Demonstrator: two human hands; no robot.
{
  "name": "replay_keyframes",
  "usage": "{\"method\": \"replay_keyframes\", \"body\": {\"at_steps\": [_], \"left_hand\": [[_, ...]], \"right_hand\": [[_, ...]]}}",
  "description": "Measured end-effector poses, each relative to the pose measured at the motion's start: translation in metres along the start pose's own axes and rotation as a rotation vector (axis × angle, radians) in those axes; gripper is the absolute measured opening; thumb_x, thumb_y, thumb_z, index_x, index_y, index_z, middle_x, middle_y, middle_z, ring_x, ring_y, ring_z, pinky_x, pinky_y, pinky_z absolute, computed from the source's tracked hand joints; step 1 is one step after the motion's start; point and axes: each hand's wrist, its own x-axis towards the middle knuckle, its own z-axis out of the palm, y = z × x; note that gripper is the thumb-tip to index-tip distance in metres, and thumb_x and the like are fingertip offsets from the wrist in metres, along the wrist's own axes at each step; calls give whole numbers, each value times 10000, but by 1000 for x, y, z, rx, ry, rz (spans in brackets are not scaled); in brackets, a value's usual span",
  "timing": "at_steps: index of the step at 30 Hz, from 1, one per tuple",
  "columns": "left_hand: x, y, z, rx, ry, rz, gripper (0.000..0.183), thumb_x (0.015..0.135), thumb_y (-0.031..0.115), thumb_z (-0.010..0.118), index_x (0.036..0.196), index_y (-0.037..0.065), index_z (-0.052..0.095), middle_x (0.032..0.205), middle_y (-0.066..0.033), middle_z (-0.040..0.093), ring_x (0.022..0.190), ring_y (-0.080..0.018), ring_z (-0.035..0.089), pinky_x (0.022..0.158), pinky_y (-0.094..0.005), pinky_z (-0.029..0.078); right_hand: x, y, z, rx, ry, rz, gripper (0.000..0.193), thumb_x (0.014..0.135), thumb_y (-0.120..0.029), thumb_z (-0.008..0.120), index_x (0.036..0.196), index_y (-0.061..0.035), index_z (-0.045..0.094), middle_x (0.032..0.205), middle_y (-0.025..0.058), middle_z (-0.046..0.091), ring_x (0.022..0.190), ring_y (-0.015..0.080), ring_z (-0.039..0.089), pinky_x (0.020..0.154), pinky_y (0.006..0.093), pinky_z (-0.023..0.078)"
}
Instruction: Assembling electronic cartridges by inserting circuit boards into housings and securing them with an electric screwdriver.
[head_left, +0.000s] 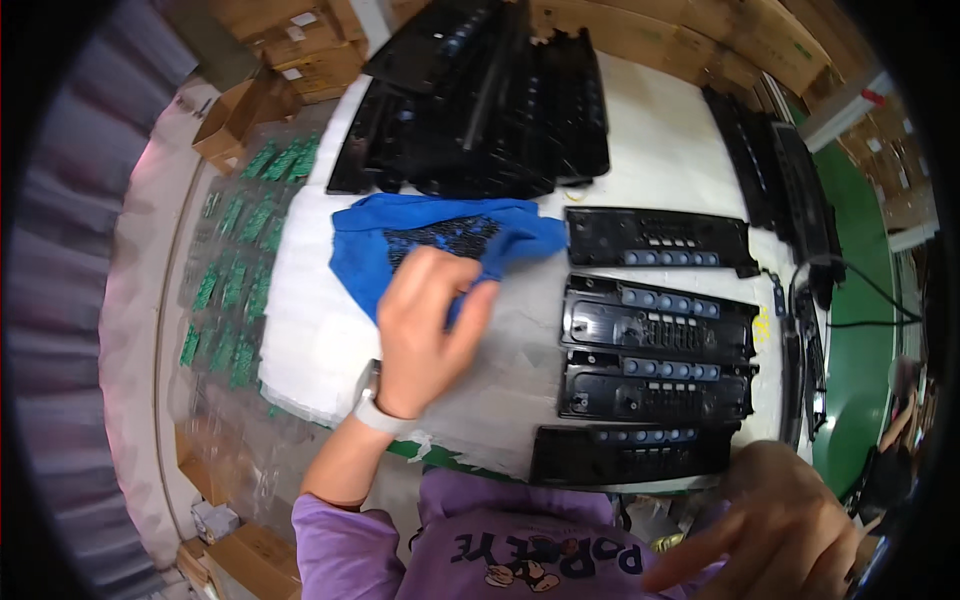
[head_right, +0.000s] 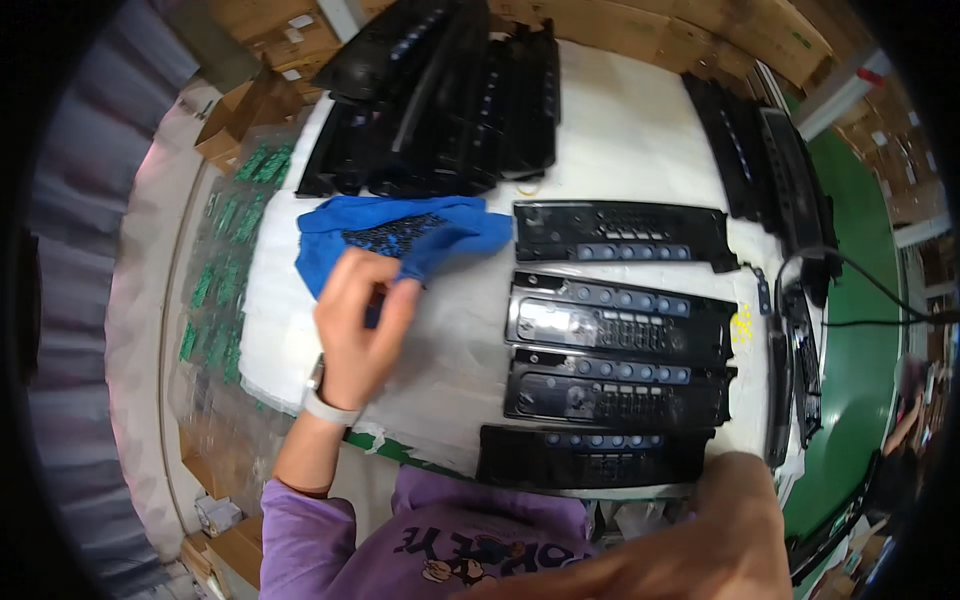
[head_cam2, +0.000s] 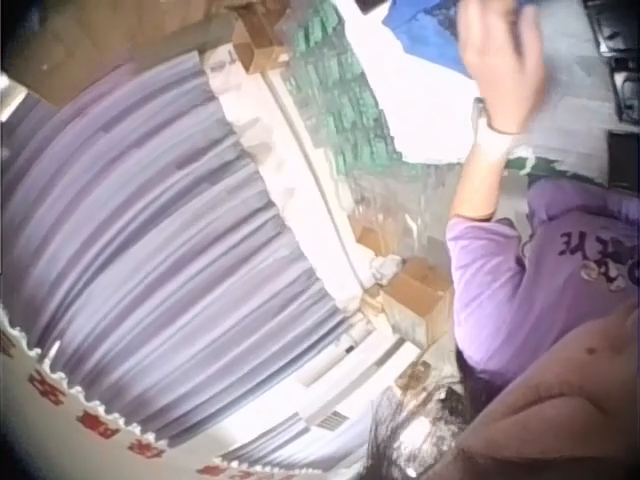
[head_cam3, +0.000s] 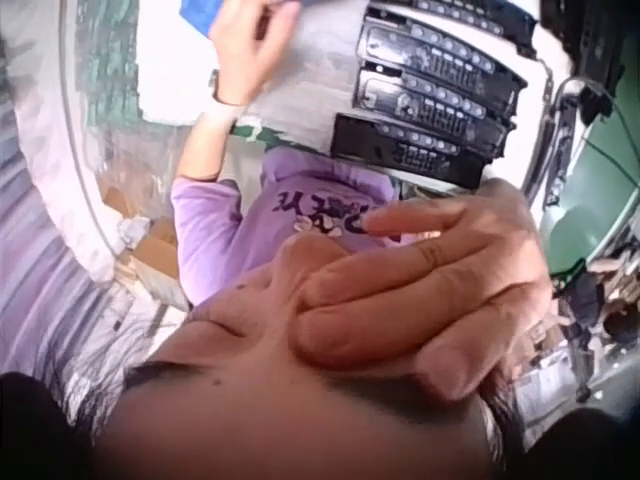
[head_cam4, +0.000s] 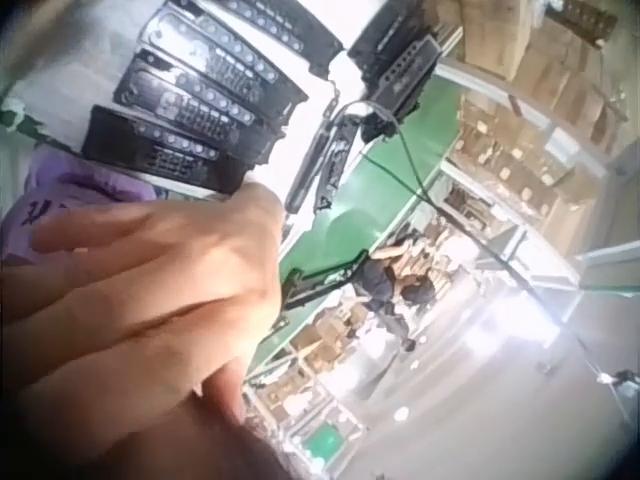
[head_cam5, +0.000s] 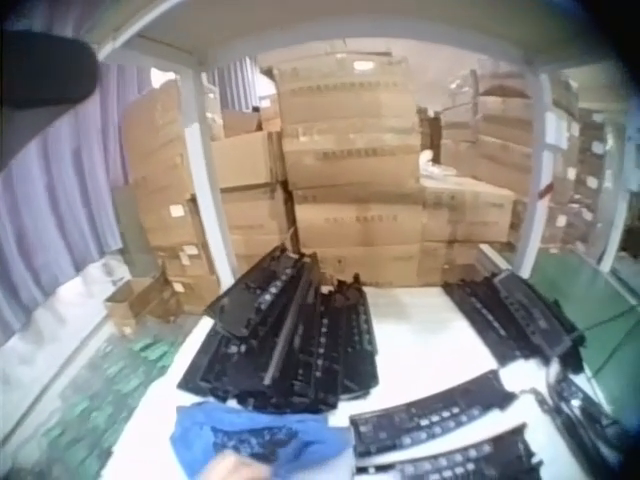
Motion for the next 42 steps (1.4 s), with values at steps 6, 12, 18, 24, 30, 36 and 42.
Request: {"method": "replay_keyframes", "body": {"at_steps": [6, 12, 18, 24, 30, 36, 42], "left_hand": [[-8, -5, -9, -89, -160, 158, 146, 672, 13, 702, 763, 7, 589, 713, -82, 539, 611, -222, 526, 518, -286, 417], [-23, -3, -28, -48, -281, 260, 139, 663, 30, 710, 758, 2, 613, 732, -83, 583, 630, -229, 554, 520, -307, 440], [-68, -47, -90, 291, 245, -132, 76, 792, -21, 570, 859, -15, 606, 813, -107, 603, 715, -198, 561, 630, -275, 446], [-128, -105, -168, 393, 636, -455, 166, 872, 78, 546, 1022, 8, 557, 977, -63, 572, 880, -139, 526, 754, -260, 420], [-265, -214, -262, 853, 405, -671, 304, 852, 198, 580, 1053, -22, 517, 1022, -143, 555, 960, -257, 522, 833, -359, 408], [-301, -213, -243, 770, -51, -721, 657, 804, 375, 619, 1244, -59, 398, 1209, -246, 475, 1155, -398, 421, 957, -418, 356], [-264, -200, -226, 866, -199, -696, 602, 802, 313, 623, 1233, -69, 447, 1210, -271, 497, 1125, -382, 480, 971, -413, 365]], "right_hand": [[64, 6, -42, 223, -693, 264, 397, 984, -270, 292, 1189, -40, 544, 918, 213, 656, 877, 347, 647, 835, 413, 467], [95, 1, -56, 183, -1089, 423, 386, 977, -296, 327, 1210, -77, 541, 923, 153, 673, 894, 312, 653, 904, 412, 437], [80, 2, -32, -78, -1145, 267, 406, 975, -328, 313, 1324, -145, 410, 982, 93, 671, 1006, 264, 616, 1060, 414, 262], [59, 11, -97, 231, -841, 57, 334, 947, -308, 432, 1062, -1, 493, 710, 74, 583, 887, 288, 598, 1017, 615, 223], [15, 22, -105, -588, -439, 17, 740, 782, -508, 605, 1255, 22, 397, 888, 235, 621, 883, 399, 609, 823, 483, 459], [-9, 12, -84, -887, -595, 2, 436, 755, -311, 654, 954, 69, 575, 854, 220, 615, 838, 370, 622, 751, 415, 498], [-46, 43, -72, -677, -915, 41, 220, 726, -162, 702, 859, 8, 661, 798, 129, 652, 697, 253, 641, 601, 337, 504]]}}
